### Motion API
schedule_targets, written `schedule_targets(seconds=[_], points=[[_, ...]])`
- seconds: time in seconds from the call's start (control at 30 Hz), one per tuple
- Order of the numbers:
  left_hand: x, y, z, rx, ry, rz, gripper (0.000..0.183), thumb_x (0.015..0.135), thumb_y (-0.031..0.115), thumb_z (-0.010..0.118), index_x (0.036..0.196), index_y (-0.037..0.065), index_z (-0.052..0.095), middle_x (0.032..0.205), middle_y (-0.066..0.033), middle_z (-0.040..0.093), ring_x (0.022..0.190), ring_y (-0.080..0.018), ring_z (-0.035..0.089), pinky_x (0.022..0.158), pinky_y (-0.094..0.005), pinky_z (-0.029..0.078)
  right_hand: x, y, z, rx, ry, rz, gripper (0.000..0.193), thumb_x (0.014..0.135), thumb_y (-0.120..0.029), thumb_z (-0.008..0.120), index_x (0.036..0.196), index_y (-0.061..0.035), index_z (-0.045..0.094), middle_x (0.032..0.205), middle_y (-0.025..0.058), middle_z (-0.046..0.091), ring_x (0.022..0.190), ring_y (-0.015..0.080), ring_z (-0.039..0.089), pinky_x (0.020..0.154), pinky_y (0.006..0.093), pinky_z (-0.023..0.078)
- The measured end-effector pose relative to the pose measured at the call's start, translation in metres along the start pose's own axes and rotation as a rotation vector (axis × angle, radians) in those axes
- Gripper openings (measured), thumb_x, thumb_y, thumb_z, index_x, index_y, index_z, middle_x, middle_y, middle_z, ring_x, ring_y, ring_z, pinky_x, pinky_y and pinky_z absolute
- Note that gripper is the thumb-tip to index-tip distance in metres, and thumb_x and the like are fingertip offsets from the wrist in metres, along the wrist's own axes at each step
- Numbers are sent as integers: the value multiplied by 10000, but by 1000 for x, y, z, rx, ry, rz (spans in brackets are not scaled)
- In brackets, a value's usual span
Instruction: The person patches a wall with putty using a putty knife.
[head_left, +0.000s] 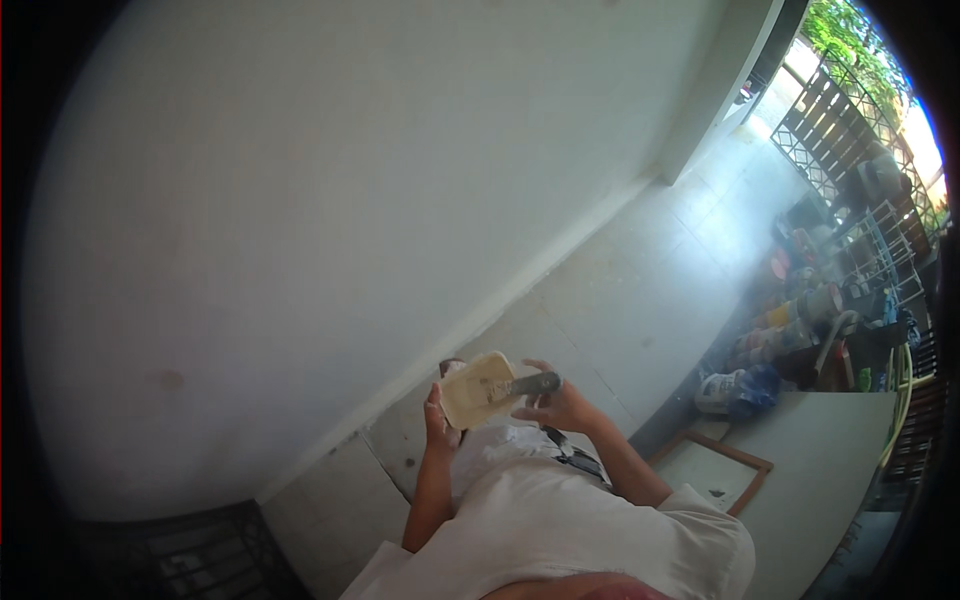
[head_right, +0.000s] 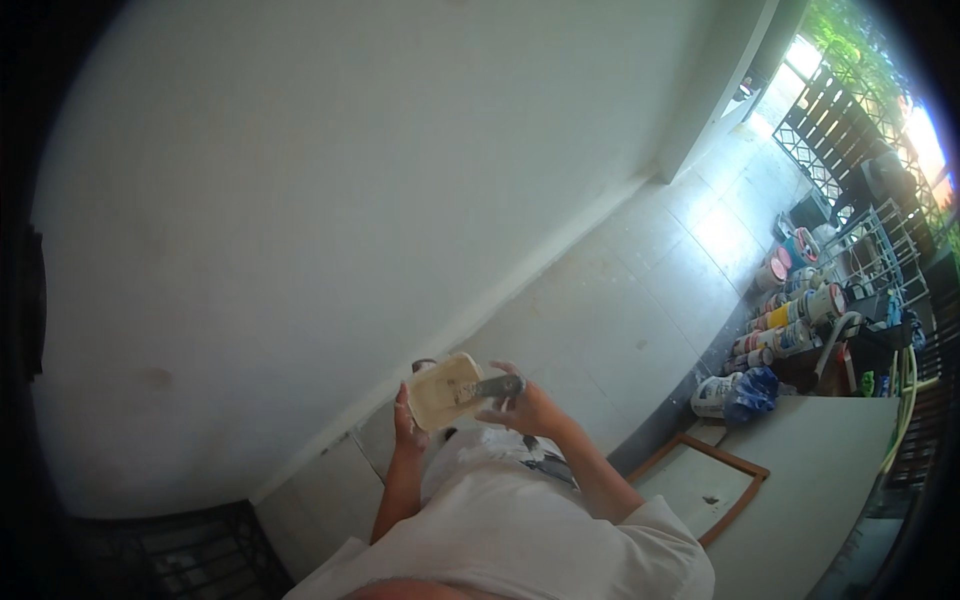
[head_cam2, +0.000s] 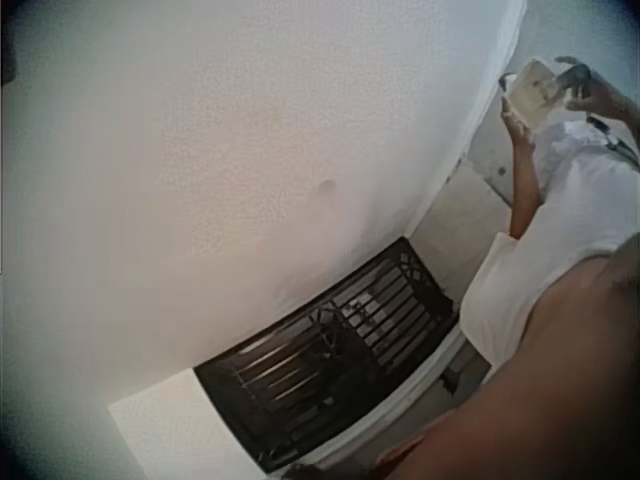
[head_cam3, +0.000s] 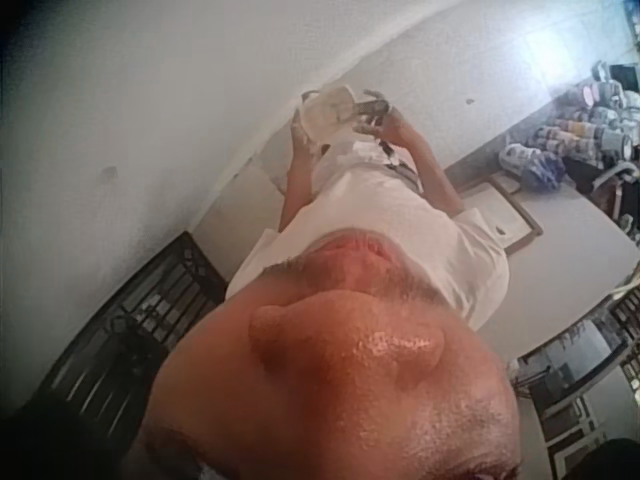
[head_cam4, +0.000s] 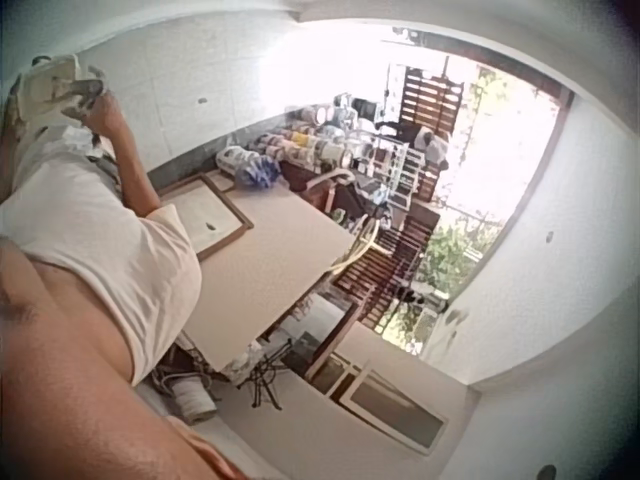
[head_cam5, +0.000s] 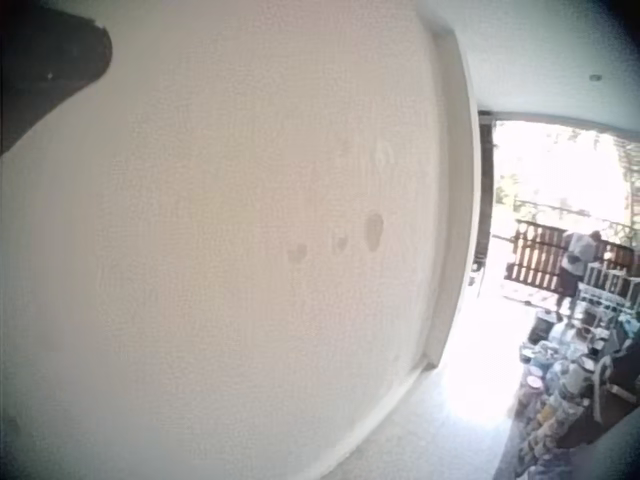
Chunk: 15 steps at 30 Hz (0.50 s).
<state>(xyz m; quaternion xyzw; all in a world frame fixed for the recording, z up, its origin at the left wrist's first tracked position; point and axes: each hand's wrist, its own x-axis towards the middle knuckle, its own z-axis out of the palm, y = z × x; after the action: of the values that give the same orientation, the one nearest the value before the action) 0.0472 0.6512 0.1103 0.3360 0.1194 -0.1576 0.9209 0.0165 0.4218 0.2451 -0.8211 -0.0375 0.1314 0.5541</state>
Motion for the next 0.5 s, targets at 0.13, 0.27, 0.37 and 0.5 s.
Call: schedule_targets(seconds=[0.13, 0.27, 0.37, 0.5], points=[[19, 52, -20, -91, 0, -8, 584, 991, 460, 430, 1334, -11, 469, 1275, -142, 581, 1117, -278, 607, 966, -418, 491, 39, -19, 19, -141, 19, -131, 785, 806, -239, 776, 1423, -39, 333, 800, 92, 680, 612, 156, 641, 612, 290, 518], [74, 88, -33, 25, -64, 40, 580, 994, 456, 430, 1323, -19, 476, 1252, -135, 593, 1129, -265, 598, 973, -414, 481, 99, -43, 6, 64, 57, -98, 568, 850, -222, 729, 1323, -23, 485, 748, 91, 673, 564, 159, 625, 591, 283, 512], [131, 81, -3, 52, -137, 70, 569, 998, 449, 426, 1305, -25, 490, 1225, -127, 605, 1122, -252, 598, 968, -410, 481, 144, -35, -44, -36, 52, -31, 293, 891, -203, 666, 1107, -5, 649, 698, 91, 661, 548, 155, 611, 566, 285, 502], [200, 34, 72, 62, 26, 48, 540, 1001, 437, 425, 1283, -15, 510, 1214, -119, 607, 1110, -245, 599, 951, -410, 485, 192, -8, -149, -167, -13, -34, 216, 893, -213, 638, 949, -16, 706, 696, 108, 662, 552, 170, 603, 553, 309, 484]])
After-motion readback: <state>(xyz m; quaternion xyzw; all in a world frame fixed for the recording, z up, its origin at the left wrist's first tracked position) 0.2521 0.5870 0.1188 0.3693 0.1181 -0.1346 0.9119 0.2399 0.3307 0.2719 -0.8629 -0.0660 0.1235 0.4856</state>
